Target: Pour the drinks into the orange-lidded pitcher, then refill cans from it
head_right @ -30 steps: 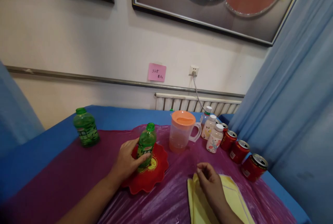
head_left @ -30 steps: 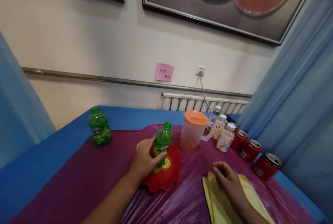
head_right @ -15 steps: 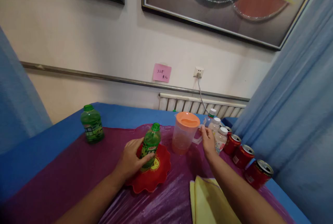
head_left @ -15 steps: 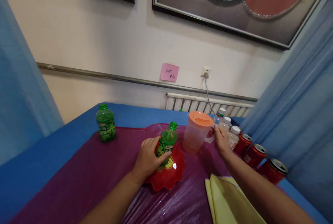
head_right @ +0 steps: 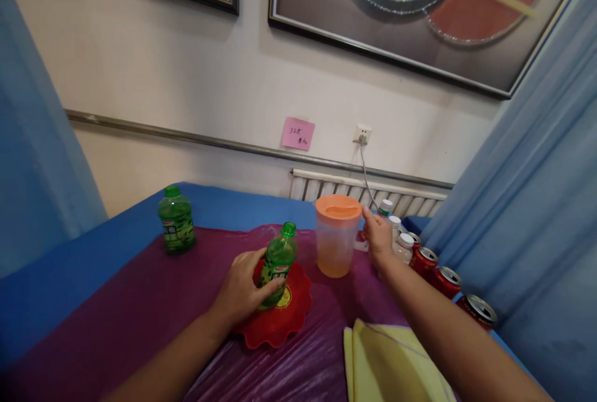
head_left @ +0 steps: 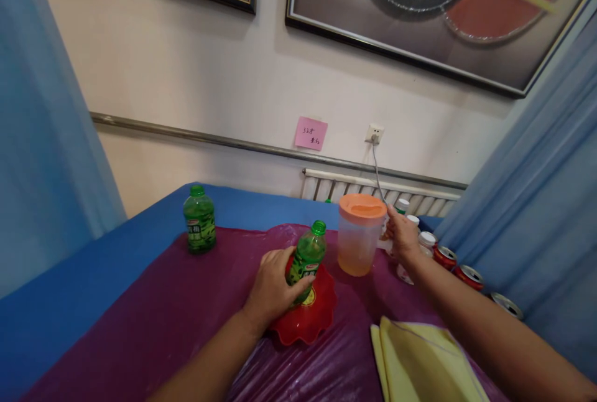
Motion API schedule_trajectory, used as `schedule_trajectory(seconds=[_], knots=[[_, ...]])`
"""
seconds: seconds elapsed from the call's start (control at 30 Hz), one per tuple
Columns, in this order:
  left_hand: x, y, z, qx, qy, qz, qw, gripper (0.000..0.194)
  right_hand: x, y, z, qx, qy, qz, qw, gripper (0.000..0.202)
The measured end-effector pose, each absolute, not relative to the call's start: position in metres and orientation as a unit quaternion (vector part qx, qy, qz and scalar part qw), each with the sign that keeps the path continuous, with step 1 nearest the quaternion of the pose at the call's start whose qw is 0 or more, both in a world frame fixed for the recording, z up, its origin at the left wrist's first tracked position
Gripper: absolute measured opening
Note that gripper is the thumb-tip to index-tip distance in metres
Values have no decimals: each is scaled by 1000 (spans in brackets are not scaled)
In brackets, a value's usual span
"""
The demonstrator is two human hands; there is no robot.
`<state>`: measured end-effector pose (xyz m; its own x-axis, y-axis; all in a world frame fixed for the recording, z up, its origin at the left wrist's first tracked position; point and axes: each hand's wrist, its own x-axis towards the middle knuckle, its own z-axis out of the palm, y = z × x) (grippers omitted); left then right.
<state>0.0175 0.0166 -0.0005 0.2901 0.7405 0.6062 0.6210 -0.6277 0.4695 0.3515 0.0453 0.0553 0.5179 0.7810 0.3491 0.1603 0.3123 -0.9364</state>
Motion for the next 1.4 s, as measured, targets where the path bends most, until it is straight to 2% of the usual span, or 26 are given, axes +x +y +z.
schedule_trajectory(seconds=[0.23, 0.47, 1.03, 1.4], knots=[[16, 21, -9, 798, 441, 399, 100, 57, 365, 41, 140, -546, -513, 153, 644, 56], [16, 24, -15, 799, 448, 385, 109, 55, 358, 38, 182, -555, -601, 93, 568, 51], [16, 20, -12, 803, 435, 389, 124, 58, 326, 27, 207, -548, -724, -10, 420, 56], [16, 17, -9, 803, 434, 389, 124, 58, 322, 29, 214, -550, -744, -39, 378, 54]])
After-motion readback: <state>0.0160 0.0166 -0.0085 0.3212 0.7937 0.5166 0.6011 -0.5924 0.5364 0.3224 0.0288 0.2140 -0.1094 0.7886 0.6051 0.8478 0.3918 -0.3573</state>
